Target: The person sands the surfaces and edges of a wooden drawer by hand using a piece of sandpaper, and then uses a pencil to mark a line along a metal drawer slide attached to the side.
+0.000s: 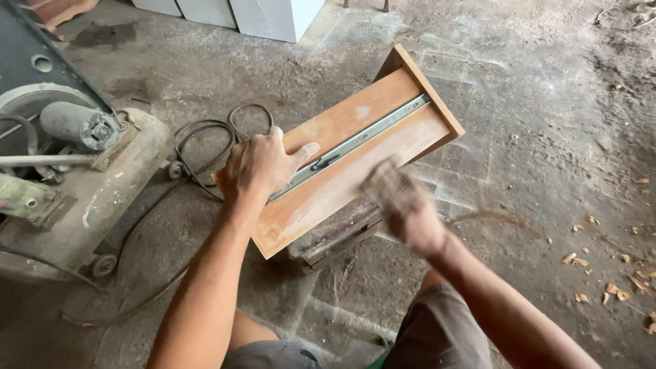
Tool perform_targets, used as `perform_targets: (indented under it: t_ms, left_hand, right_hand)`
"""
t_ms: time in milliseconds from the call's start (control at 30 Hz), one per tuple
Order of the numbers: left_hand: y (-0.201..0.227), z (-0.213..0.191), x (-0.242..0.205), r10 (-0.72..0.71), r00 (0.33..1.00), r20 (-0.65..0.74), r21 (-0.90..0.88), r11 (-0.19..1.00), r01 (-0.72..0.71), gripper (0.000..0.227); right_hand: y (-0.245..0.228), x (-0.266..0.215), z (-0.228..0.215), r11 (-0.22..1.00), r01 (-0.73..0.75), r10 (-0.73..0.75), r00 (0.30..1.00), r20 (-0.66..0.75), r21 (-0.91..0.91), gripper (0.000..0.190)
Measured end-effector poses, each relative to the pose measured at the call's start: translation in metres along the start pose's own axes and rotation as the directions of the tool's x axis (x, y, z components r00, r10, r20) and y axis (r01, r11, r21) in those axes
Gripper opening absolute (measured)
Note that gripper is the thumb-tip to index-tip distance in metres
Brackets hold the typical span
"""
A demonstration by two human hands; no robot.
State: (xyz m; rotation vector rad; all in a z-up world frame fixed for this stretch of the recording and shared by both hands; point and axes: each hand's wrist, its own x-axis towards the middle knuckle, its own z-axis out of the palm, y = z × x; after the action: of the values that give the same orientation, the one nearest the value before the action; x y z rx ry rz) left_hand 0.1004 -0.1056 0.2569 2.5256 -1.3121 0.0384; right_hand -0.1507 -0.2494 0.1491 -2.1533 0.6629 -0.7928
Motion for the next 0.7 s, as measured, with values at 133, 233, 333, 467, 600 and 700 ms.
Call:
perform_targets:
  t_ms: [133, 233, 333, 467, 600, 700]
  left_hand:
    - [0.004, -0.001, -0.005, -0.010, 1.000, 0.002, 0.024, 1.000, 0.010, 0.078]
    - [0.009, -0.005, -0.003, -0.036, 0.999, 0.008, 0.013, 0.999, 0.036, 0.085]
    - [0.002, -0.005, -0.008, -0.026, 1.000, 0.011, 0.003, 1.000, 0.026, 0.084]
    - [0.016, -0.002, -0.007, -0.025, 0.999, 0.040, 0.013, 1.000, 0.024, 0.078]
    - [0.005, 0.002, -0.008, 0.027, 0.999, -0.034, 0.007, 1.000, -0.026, 0.079]
    - [0.000, 0.012, -0.014, 0.033, 0.998, -0.051, -0.013, 0.999, -0.034, 0.077]
  right_hand:
    - [0.017, 0.033, -0.029, 0.399, 0.368, -0.489, 0.860, 0.144, -0.840, 0.029]
    - [0.019, 0.012, 0.011, 0.490, 0.514, -0.734, 0.679, -0.015, -0.704, 0.036]
    - [0.034, 0.023, -0.002, 0.805, 0.365, -0.436, 0.898, -0.051, -0.468, 0.040]
    - [0.059, 0.012, 0.029, 0.524, 0.119, -0.463, 0.871, -0.165, -0.843, 0.064]
    - [0.091, 0.052, -0.014, 0.637, 0.149, -0.473, 0.851, -0.230, -0.757, 0.042]
    - [0.074, 0.045, -0.015, 0.837, 0.076, -0.244, 0.938, -0.246, -0.541, 0.045]
